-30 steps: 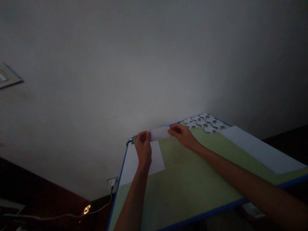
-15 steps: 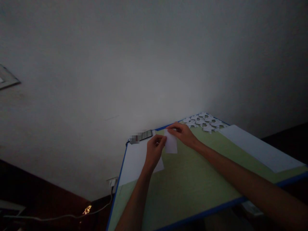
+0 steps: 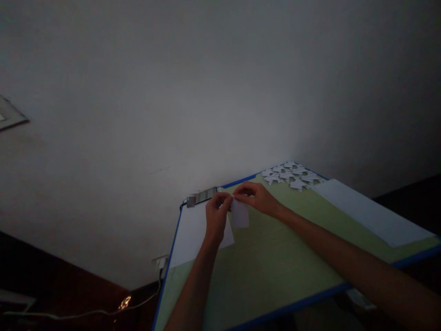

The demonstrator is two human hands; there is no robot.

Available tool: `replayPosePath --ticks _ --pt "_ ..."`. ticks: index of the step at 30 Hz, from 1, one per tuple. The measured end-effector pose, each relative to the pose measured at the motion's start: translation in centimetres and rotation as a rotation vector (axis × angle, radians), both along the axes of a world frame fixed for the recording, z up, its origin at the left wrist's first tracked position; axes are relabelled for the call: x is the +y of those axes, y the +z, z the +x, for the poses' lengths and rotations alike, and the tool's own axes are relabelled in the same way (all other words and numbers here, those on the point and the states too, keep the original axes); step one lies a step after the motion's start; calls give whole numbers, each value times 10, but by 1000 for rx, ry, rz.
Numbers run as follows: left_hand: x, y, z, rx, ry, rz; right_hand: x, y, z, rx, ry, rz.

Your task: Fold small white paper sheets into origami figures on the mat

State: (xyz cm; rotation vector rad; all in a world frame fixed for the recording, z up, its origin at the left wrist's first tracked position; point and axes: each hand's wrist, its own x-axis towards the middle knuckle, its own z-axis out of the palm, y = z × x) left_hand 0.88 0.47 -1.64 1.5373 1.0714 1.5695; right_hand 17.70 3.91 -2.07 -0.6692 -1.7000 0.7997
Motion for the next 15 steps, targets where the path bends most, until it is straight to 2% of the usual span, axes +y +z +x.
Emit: replayPosePath --ticks 8,15 --pt "3 -4 2 -137 -69 -118 -3 -2 -4 11 -7 -11" --pt "3 -5 2 -143 -55 -103 -4 -3 -9 67 -25 -27"
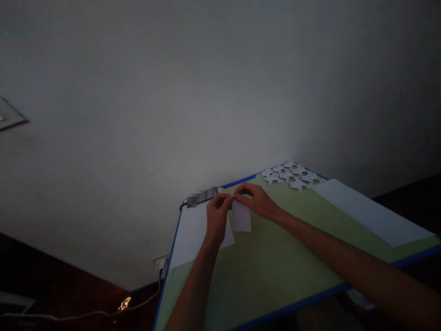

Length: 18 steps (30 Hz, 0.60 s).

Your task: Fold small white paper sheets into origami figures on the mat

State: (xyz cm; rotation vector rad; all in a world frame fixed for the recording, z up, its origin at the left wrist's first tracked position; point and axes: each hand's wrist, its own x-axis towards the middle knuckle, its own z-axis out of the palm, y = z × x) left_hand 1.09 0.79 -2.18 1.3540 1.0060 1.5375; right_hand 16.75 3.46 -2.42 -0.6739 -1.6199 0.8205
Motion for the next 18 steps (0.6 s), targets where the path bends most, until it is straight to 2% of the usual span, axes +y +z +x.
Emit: replayPosePath --ticks 6,13,18 --pt "-2 3 1 44 26 -9 1 2 1 22 -6 -18" --pt "-6 7 2 208 63 36 2 4 3 -107 -29 23" --pt "-5 6 1 185 38 -4 1 6 2 -145 -34 68"
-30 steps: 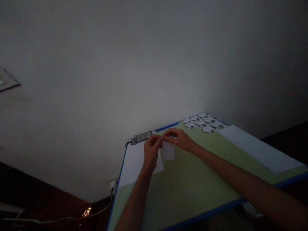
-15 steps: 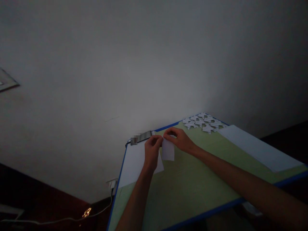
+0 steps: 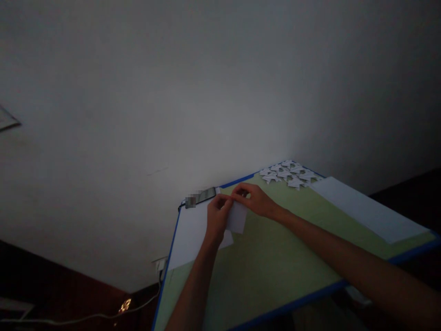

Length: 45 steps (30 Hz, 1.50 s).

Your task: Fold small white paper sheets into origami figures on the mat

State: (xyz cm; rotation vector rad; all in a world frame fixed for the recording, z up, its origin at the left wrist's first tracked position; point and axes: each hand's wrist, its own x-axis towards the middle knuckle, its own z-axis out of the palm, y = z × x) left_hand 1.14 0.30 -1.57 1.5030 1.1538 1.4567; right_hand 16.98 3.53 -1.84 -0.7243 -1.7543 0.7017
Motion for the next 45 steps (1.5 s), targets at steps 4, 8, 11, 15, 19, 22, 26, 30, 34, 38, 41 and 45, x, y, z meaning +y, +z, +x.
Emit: replayPosePath --ticks 4,8,11,15,19,22,26,30,34,38,41,45 --pt "1 -2 -1 -49 -32 -65 -2 3 1 2 -3 14" --pt "0 -2 0 -79 -75 -77 -1 5 5 28 21 -7" --pt "-2 -1 2 -74 -75 -88 2 6 8 66 -1 -43" --pt "-4 2 5 6 -63 -88 7 6 13 141 -39 -71" --pt "-7 4 7 59 -84 -79 12 7 17 159 -72 -78" --pt "-7 4 7 70 -101 -77 16 8 22 167 -103 -77" --pt "-6 1 6 56 -152 -100 20 10 30 217 -133 -96" --pt "-5 0 5 82 -165 -87 23 10 35 244 -180 -106" --pt "-5 -1 6 126 -146 -81 30 7 43 292 -259 -111" --pt "-2 -3 5 117 -80 -78 37 6 53 339 -311 -131" --pt "2 -4 2 95 60 -2 34 4 48 239 -189 -159" --pt "3 -4 1 131 20 29 22 1 26 118 9 -165"
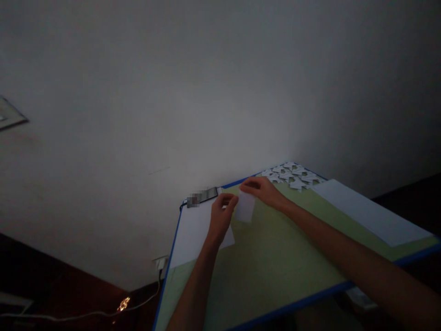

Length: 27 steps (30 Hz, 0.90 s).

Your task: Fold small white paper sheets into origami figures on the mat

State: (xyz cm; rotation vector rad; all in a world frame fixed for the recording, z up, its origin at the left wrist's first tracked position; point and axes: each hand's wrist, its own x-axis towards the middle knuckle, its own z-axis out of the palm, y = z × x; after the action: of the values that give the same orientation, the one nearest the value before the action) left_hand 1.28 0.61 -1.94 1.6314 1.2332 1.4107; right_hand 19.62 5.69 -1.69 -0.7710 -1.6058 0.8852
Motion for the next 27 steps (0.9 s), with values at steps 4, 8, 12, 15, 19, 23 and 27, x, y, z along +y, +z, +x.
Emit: replayPosePath --ticks 4,8,12,15,19,23,27 --pt "-2 0 2 -46 -66 7 -7 -1 -12 -6 85 18" --pt "-2 2 0 -111 -16 18 -6 -3 -12 -4 69 17" --pt "-3 5 -1 -57 7 46 -7 -5 -13 -29 64 40" --pt "-4 5 -1 -44 -2 79 -11 -5 -15 -77 53 85" --pt "-5 5 -1 -14 -17 85 -14 -3 -15 -125 37 111" --pt "-7 7 0 6 -4 106 -14 -2 -13 -142 42 131" --pt "-9 11 2 -38 37 124 -12 -2 -11 -164 36 135"
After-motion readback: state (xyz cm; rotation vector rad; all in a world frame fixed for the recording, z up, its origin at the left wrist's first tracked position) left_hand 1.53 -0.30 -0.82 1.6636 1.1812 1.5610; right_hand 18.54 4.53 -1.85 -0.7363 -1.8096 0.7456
